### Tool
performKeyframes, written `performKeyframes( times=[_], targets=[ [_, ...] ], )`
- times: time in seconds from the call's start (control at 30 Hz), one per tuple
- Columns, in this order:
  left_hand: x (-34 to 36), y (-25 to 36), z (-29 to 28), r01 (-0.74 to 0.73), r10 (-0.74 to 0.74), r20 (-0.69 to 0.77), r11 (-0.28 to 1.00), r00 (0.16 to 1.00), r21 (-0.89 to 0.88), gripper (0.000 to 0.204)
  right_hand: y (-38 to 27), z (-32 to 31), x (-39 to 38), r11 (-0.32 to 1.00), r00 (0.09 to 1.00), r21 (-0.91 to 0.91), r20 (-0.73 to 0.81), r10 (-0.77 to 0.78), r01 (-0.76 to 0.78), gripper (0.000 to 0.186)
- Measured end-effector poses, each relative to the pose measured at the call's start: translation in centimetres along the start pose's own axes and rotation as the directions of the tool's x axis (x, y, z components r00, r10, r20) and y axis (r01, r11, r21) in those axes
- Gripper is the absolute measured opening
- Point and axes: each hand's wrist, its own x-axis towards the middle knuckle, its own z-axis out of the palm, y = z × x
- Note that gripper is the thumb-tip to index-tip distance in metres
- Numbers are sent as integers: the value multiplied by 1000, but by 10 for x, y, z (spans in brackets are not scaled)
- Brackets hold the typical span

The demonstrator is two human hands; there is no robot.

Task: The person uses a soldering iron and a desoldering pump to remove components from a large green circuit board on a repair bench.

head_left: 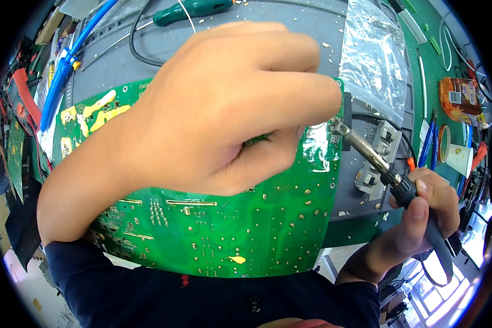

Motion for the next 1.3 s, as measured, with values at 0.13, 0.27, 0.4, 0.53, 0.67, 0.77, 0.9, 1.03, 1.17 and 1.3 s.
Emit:
performKeyframes(
  times=[0.13,0.27,0.4,0.53,0.67,0.77,0.9,1.03,1.17,1.3],
  targets=[
    [2,2,0,-11,10,-11,999,1000,-37,17,2,2,-4,999,1000,50,-4,1,-1,27],
    [6,1,-3,-74,73,-10,993,997,-88,18,4,5,-8,998,1000,68,-11,-4,5,26],
    [1,4,0,-56,54,-44,997,998,-45,18,4,7,-10,998,999,25,-13,-49,50,26],
    [-5,6,3,-40,39,-71,999,997,-22,18,4,5,-11,999,999,4,11,-38,38,27],
    [-7,9,3,-32,32,-92,999,995,-6,18,5,5,-11,999,999,35,22,-27,27,27],
    [-6,10,5,-32,32,-107,999,994,6,18,4,6,-13,1000,1000,17,-3,-18,18,28],
    [-3,10,7,-23,24,-114,1000,993,11,18,3,8,-13,1000,1000,-9,-13,-23,23,28],
    [-3,11,7,-17,19,-124,1000,992,20,17,3,10,-12,999,999,-15,-19,-32,32,28],
    [-2,11,7,-15,18,-127,1000,992,23,17,2,12,-11,999,999,-8,-19,-49,49,21],
    [-2,11,7,-13,16,-129,999,991,29,17,0,14,-11,999,998,-25,-32,-48,48,21]
  ],
)
